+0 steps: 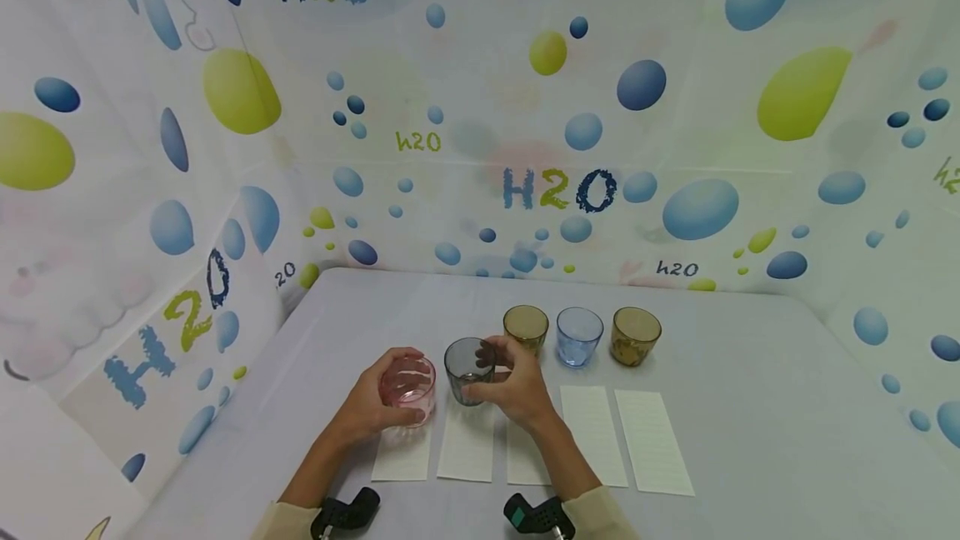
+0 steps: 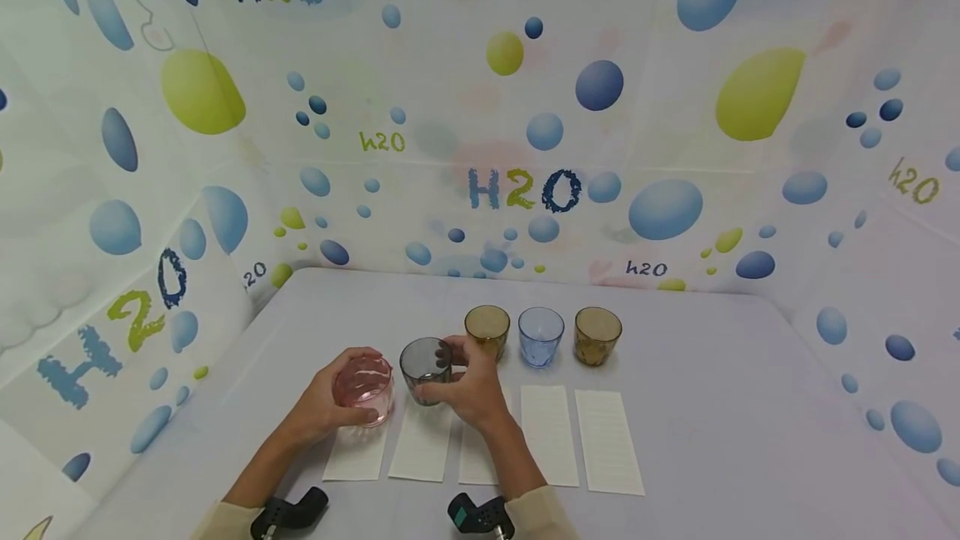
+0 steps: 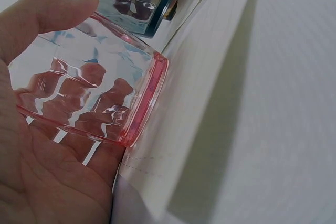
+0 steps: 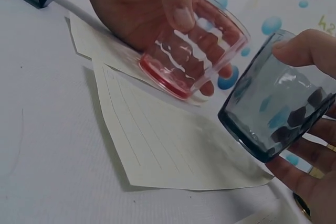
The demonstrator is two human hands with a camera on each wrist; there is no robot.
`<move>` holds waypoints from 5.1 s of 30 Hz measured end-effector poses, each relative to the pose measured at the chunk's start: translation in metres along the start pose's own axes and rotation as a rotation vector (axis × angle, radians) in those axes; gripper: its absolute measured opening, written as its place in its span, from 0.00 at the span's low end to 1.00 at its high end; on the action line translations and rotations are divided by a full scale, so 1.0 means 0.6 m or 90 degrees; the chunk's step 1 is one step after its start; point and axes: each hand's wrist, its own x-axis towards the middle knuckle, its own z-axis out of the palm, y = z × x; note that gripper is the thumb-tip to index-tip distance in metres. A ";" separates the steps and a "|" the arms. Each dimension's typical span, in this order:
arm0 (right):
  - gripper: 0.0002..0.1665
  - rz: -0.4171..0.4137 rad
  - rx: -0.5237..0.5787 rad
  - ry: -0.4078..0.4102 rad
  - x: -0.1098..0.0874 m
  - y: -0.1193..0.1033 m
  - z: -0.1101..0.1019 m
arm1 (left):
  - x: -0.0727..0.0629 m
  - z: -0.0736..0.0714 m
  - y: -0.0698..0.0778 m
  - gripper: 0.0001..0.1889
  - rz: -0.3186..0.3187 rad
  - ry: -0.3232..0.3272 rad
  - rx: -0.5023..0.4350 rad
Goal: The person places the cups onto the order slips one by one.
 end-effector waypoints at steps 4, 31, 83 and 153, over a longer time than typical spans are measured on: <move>0.40 -0.002 0.001 -0.016 -0.002 0.002 -0.001 | 0.000 0.000 -0.001 0.43 0.003 0.001 0.003; 0.40 0.039 -0.034 -0.093 -0.007 0.003 -0.007 | -0.002 0.000 -0.001 0.44 0.006 0.003 0.004; 0.49 0.027 0.028 -0.226 -0.006 0.003 -0.057 | 0.001 0.000 -0.007 0.43 0.019 -0.003 -0.012; 0.39 -0.086 -0.083 0.081 0.006 -0.039 -0.108 | 0.001 0.001 -0.005 0.41 0.016 0.002 -0.019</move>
